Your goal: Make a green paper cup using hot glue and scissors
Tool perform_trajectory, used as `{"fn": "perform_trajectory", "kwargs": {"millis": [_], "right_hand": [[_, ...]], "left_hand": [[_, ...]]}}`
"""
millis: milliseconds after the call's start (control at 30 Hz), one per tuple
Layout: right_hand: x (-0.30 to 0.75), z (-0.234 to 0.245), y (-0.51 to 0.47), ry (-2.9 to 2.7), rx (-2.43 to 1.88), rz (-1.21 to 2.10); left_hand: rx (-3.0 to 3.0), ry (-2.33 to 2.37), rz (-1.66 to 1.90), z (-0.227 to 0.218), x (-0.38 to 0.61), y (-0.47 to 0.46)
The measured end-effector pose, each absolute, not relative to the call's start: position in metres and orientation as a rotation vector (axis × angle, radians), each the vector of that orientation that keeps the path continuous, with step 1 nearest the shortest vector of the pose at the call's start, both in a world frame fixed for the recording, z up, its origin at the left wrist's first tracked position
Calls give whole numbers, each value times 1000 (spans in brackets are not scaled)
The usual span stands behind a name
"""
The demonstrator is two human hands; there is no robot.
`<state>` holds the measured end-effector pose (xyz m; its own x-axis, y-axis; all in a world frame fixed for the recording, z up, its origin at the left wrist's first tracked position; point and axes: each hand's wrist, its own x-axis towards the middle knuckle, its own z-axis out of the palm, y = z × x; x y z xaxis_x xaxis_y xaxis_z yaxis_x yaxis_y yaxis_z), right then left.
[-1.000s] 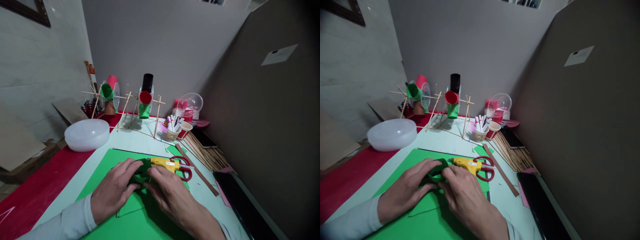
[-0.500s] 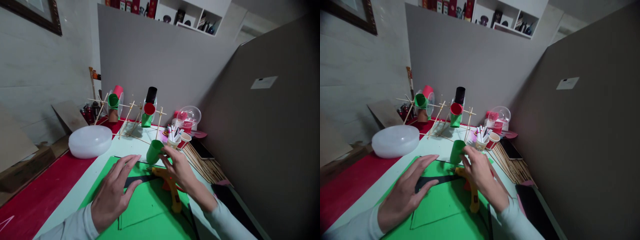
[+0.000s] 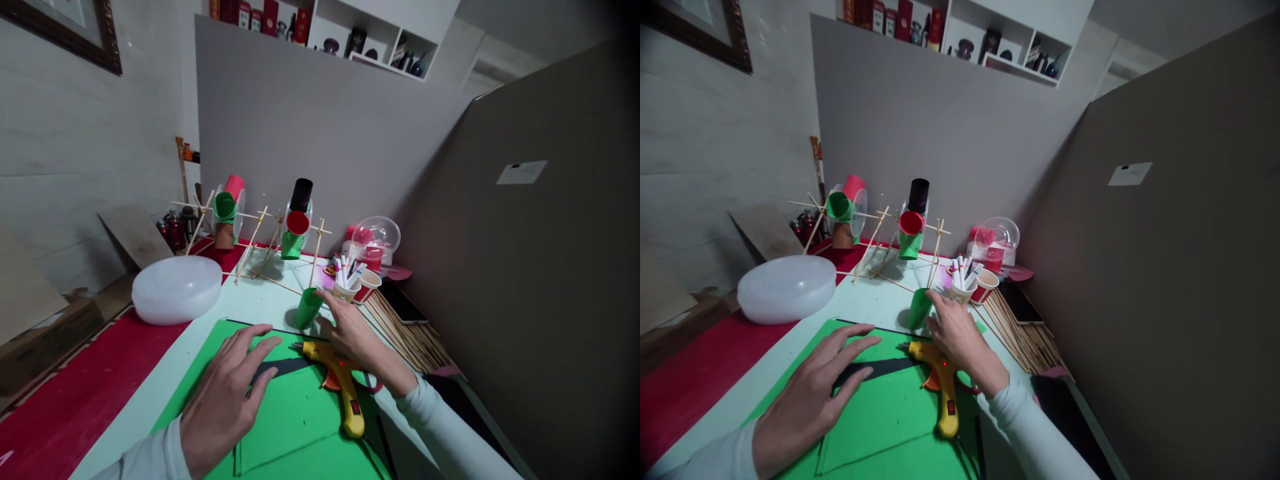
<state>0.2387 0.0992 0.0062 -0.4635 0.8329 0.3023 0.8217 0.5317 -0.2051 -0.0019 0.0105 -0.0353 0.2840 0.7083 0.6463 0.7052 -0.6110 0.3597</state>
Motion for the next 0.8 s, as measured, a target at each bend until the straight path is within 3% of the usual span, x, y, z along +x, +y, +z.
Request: {"fn": "perform_trajectory", "kwargs": {"millis": [800], "right_hand": [[202, 3, 119, -2555, -1337, -93]], "left_hand": [[2459, 1318, 1202, -30, -1, 8]]}}
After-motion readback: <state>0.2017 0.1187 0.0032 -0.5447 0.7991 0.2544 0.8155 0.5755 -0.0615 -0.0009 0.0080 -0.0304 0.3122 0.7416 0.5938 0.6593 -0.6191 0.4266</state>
